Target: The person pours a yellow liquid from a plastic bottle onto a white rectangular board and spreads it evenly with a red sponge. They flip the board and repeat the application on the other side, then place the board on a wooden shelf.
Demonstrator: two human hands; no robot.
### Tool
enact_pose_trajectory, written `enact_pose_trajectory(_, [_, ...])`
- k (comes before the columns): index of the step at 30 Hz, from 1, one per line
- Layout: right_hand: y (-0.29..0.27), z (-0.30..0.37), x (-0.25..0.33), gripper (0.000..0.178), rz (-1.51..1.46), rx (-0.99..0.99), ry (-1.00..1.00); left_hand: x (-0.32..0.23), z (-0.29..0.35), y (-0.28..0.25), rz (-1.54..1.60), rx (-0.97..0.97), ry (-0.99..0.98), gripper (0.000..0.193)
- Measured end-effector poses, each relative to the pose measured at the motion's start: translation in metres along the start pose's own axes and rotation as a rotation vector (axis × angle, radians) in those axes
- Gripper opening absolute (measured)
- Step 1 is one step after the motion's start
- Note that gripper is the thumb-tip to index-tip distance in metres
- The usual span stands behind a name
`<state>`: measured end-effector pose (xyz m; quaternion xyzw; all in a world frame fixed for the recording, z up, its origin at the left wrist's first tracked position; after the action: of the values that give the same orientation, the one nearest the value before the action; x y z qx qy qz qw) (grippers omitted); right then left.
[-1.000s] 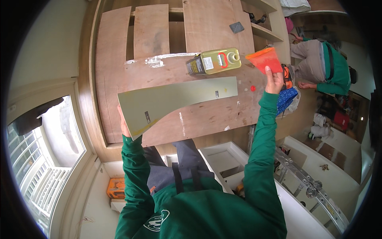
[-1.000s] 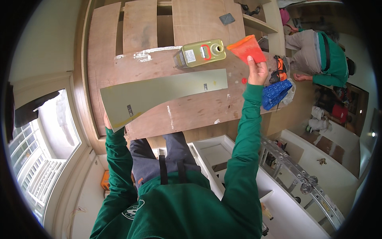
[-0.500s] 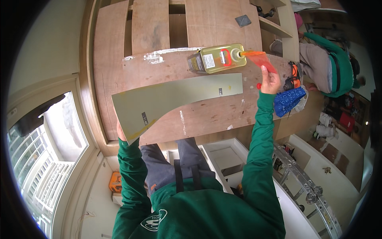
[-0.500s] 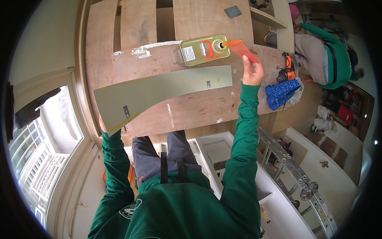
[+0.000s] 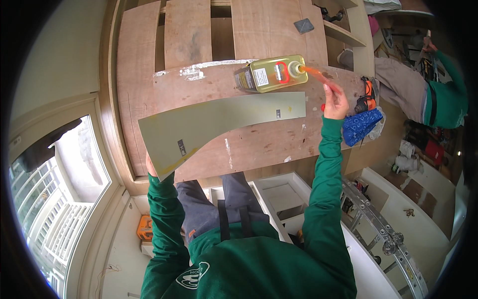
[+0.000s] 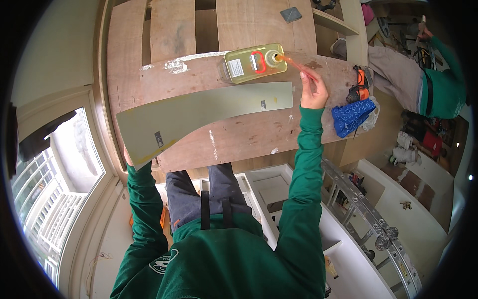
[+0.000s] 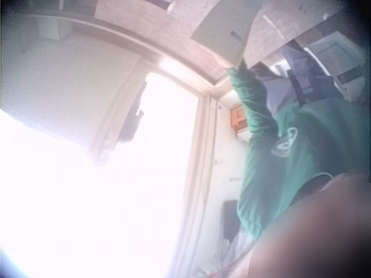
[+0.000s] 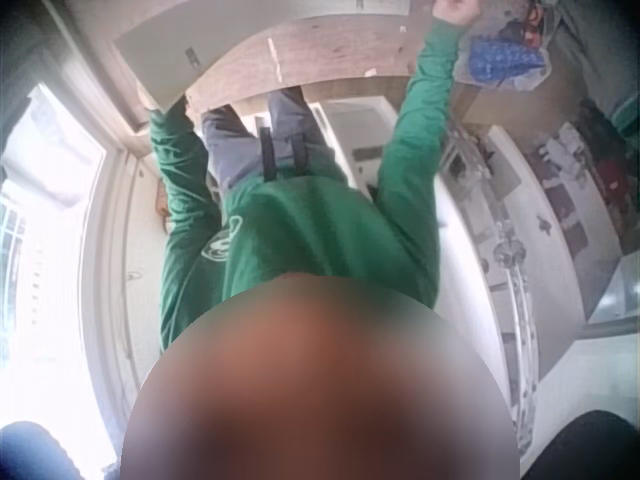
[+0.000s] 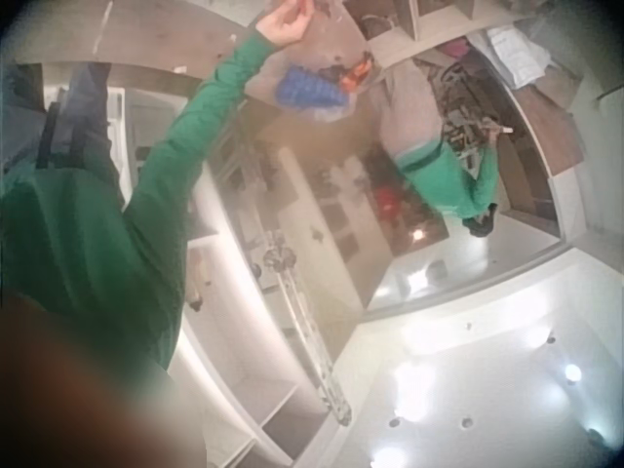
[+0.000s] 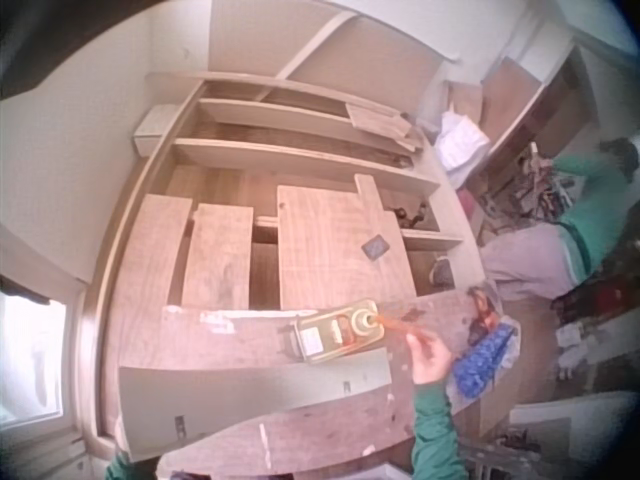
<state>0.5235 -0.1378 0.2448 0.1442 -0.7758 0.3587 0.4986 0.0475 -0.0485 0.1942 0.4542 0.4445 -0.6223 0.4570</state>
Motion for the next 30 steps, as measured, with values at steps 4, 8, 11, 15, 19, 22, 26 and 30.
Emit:
enact_pose_trajectory(4, [0.003, 0.001, 0.007, 0.018, 0.031, 0.038, -0.108, -0.001, -0.001, -0.007, -0.372, 0.062, 0.225, 0.017])
enact_pose_trajectory(8, [0.005, 0.002, 0.02, 0.03, 0.226, 0.066, -0.316, -0.001, -0.001, -0.008, -0.309, 0.059, 0.19, 0.018])
enact_pose_trajectory(11, [0.009, 0.003, 0.027, 0.035, 0.318, 0.069, -0.417, -0.002, -0.001, -0.007, -0.352, 0.079, 0.214, 0.018])
enact_pose_trajectory(15, [0.011, 0.006, 0.029, 0.037, 0.387, 0.042, -0.486, 0.006, 0.001, -0.011, -0.328, 0.105, 0.165, 0.018])
enact_pose_trajectory(19, [0.013, 0.008, 0.022, 0.042, 0.451, 0.051, -0.54, 0.027, 0.004, -0.012, 0.07, 0.033, -0.052, 0.024])
enact_pose_trajectory(22, [0.015, 0.01, 0.016, 0.043, 0.449, 0.051, -0.555, 0.033, 0.007, -0.012, 0.197, 0.0, -0.117, 0.028])
enact_pose_trajectory(26, [0.018, 0.014, 0.01, 0.04, 0.465, 0.03, -0.588, 0.019, 0.006, -0.013, -0.067, 0.051, 0.01, 0.023])
enact_pose_trajectory(30, [0.02, 0.015, 0.003, 0.039, 0.468, 0.022, -0.579, 0.002, 0.003, -0.011, -0.336, 0.071, 0.194, 0.02])
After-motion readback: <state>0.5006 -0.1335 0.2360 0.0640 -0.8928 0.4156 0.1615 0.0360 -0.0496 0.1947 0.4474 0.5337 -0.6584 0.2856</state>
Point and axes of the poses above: each hand's wrist, its own z-axis away from the middle knuckle, its own y-axis out of the palm, x = y × z, the point moved 2 cm from there along -z, towards the middle knuckle
